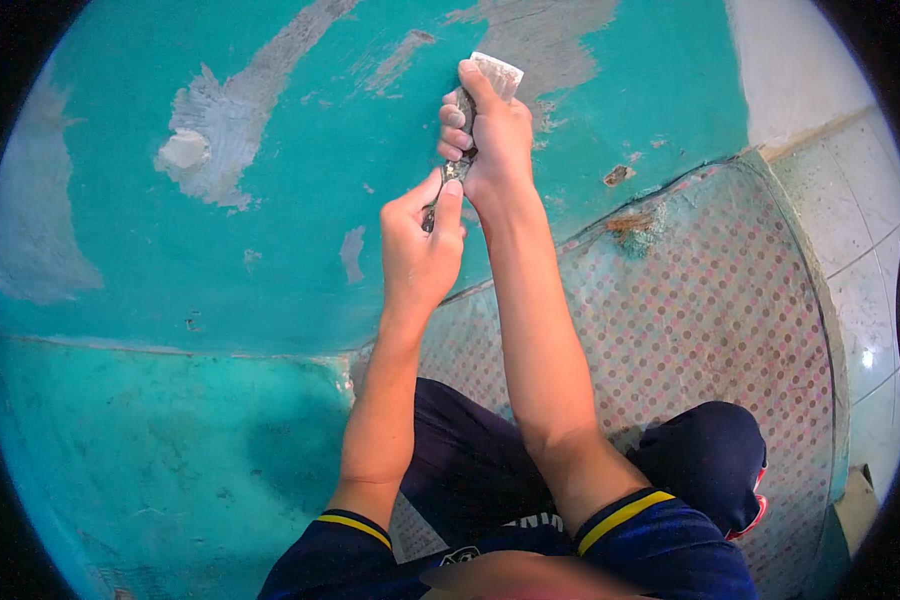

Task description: Scraping old paint or plaster from a turquoise-colored wall using a metal putty knife.

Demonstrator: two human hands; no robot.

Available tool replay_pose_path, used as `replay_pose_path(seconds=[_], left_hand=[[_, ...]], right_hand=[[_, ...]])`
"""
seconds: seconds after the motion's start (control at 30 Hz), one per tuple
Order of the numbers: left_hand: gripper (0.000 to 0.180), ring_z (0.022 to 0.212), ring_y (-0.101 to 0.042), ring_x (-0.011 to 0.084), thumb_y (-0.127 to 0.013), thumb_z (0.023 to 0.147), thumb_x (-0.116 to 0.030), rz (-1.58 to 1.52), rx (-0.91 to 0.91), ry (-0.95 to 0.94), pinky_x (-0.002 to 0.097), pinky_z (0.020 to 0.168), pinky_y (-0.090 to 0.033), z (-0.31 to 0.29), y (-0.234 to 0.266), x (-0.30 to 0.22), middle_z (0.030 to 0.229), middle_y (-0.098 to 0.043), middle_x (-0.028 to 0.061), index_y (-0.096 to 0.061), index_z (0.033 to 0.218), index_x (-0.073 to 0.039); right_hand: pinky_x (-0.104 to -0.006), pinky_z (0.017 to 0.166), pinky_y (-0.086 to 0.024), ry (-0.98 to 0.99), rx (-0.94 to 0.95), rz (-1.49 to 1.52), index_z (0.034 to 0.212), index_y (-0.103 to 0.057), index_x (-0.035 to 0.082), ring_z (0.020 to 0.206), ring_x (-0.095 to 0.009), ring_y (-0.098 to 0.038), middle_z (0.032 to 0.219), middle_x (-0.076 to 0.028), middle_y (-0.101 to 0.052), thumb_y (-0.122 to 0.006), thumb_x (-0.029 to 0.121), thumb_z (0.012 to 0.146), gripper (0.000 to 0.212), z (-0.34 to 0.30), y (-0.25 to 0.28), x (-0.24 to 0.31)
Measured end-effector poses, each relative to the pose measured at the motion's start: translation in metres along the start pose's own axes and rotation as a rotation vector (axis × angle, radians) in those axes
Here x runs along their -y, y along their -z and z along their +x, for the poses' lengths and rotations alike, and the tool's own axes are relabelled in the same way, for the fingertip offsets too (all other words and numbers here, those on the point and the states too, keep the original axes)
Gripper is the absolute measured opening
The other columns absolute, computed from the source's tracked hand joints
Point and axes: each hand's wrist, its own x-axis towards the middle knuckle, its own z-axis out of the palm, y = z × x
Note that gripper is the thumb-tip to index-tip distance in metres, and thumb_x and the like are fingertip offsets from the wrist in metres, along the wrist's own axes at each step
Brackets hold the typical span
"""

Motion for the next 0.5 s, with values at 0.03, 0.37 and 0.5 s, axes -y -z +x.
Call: replay_pose_path(seconds=[0.03,0.37,0.5], left_hand=[[0.03,0.048,-0.035,0.0009,-0.055,0.098,-0.016,-0.001,0.004,-0.003,0.021,0.042,-0.023,0.002,0.0,0.0,0.061,-0.044,-0.0067,-0.062,0.118,0.005],[0.032,0.047,-0.035,0.0009,-0.055,0.099,-0.018,-0.049,0.033,-0.068,0.0213,0.04,-0.024,0.009,-0.007,0.002,0.061,-0.047,-0.0061,-0.062,0.121,0.003],[0.032,0.047,-0.035,0.0003,-0.054,0.098,-0.018,-0.016,0.052,-0.125,0.0216,0.04,-0.024,0.01,-0.015,-0.008,0.059,-0.047,-0.0061,-0.061,0.122,0.003]], right_hand=[[-0.0267,0.037,-0.03,-0.005,-0.014,-0.019,0.078,-0.051,0.004,0.042,-0.01,-0.04,0.059,-0.005,-0.051,-0.064,0.024,0.091,0.027,-0.001,-0.002,-0.002],[-0.0261,0.037,-0.031,0.019,-0.006,-0.035,0.079,-0.051,0.005,0.043,-0.01,-0.041,0.059,-0.004,-0.051,-0.064,0.024,0.09,0.026,0.005,0.0,0.007],[-0.0245,0.038,-0.03,0.085,0.067,-0.024,0.081,-0.053,0.007,0.043,-0.009,-0.04,0.061,-0.003,-0.053,-0.067,0.027,0.09,0.026,0.01,0.002,0.025]])
